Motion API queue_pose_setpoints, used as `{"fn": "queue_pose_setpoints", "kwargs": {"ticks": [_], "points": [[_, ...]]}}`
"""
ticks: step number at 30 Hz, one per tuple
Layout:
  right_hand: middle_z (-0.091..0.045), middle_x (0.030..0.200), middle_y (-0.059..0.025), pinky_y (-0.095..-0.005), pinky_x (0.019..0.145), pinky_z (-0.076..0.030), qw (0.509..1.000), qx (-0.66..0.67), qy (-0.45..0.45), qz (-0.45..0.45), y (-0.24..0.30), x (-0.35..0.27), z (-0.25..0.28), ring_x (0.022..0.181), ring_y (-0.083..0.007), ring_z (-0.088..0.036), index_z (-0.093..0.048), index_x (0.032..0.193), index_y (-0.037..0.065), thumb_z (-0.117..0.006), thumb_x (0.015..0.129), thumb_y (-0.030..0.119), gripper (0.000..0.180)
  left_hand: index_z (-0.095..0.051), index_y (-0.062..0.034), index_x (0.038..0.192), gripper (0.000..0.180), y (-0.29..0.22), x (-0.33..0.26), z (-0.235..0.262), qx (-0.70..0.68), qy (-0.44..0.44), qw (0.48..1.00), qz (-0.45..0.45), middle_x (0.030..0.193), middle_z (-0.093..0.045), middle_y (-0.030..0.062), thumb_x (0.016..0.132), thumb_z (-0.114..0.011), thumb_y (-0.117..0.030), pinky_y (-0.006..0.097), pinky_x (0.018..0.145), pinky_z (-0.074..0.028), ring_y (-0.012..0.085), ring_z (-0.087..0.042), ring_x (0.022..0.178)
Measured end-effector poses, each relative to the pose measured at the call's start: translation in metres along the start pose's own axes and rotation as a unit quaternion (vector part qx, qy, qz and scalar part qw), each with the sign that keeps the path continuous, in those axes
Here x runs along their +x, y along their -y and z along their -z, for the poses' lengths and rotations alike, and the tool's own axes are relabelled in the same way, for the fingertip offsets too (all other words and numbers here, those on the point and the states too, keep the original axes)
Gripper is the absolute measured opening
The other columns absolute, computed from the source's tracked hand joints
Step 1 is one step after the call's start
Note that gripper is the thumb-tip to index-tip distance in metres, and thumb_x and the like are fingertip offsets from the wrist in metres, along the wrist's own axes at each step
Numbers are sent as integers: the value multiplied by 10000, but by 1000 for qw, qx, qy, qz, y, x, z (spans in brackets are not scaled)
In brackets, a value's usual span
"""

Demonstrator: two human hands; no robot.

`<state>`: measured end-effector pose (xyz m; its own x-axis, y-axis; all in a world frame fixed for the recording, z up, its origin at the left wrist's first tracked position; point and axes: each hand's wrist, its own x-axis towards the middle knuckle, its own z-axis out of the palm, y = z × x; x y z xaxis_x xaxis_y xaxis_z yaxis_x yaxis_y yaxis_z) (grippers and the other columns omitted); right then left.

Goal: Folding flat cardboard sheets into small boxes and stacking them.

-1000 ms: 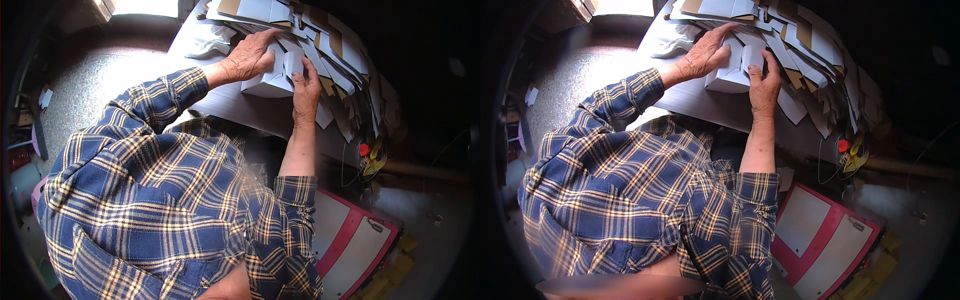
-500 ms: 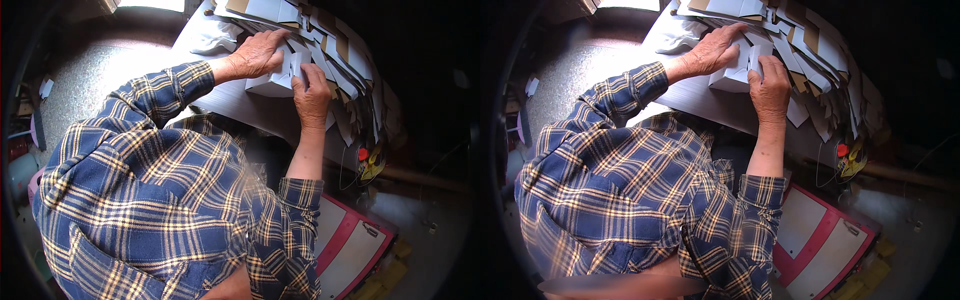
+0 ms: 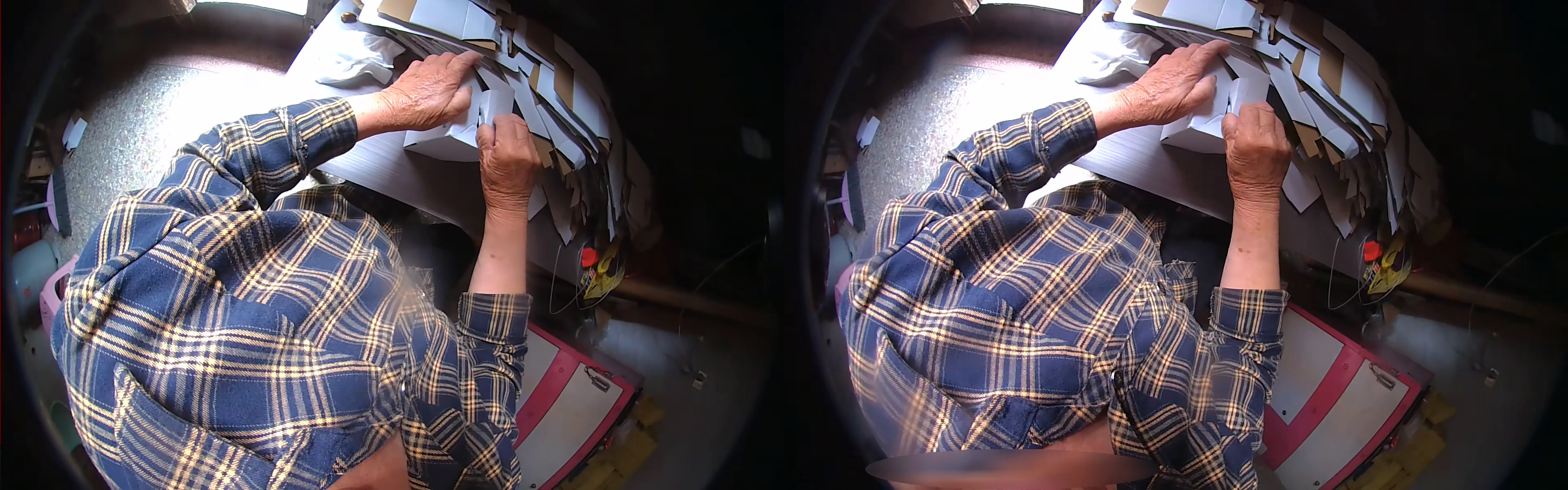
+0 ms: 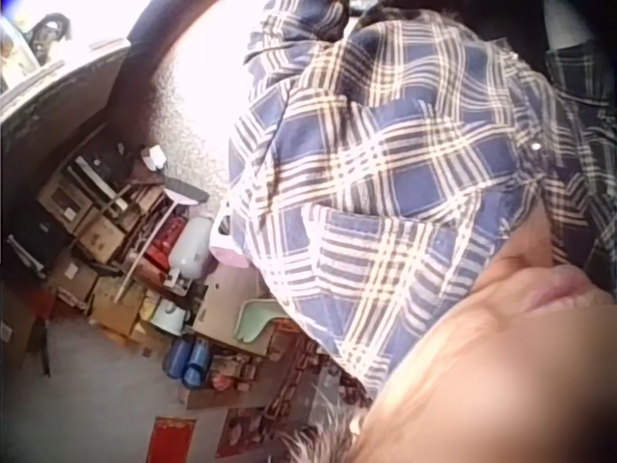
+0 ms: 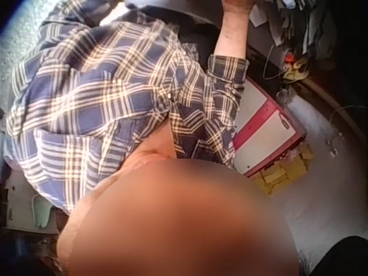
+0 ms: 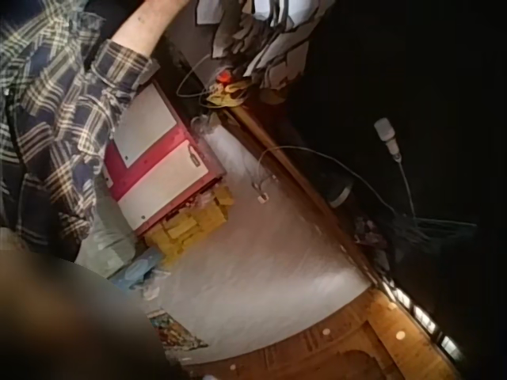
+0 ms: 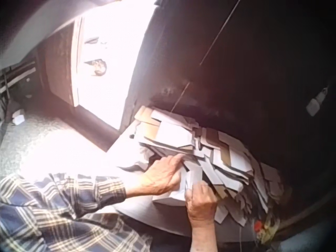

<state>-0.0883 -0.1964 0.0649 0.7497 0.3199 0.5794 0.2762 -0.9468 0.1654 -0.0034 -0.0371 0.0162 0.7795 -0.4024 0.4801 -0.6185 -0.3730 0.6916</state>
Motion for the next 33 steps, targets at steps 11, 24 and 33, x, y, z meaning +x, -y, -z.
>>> {"fn": "queue_pose_setpoints", "kwargs": {"ticks": [11, 24, 33], "points": [[-582, 955, -138, -386, 734, -542, 984, -7, 178, 20, 10, 28, 33, 839, -302, -634, -546, 1033, 42, -661, 770, 46, 287, -363, -30, 1382, 561, -1, -1, 2, -3, 6, 1000, 20, 1155, -551, 252, 860, -421, -228, 485, 965, -407, 402, -542, 1071], [-584, 855, -99, -365, 653, -539, 990, -27, 89, 103, -10, 21, 13, 736, -266, -625, -576, 965, 59, -677, 723, 78, 262, -396, -38, 1348, 526, -1, 0, -4, 8, -5, 1000, 20, 1147, -563, 217, 855, -424, -218, 473, 942, -430, 362, -562, 1057], [-590, 875, -89, -383, 674, -526, 987, 9, 142, 79, -9, 25, 20, 765, -272, -622, -590, 904, 86, -684, 731, 90, 197, -434, -2, 1320, 565, 1, 0, -7, -5, -41, 999, -5, 1101, -594, 262, 810, -488, -239, 507, 901, -467, 422, -586, 1005]]}}
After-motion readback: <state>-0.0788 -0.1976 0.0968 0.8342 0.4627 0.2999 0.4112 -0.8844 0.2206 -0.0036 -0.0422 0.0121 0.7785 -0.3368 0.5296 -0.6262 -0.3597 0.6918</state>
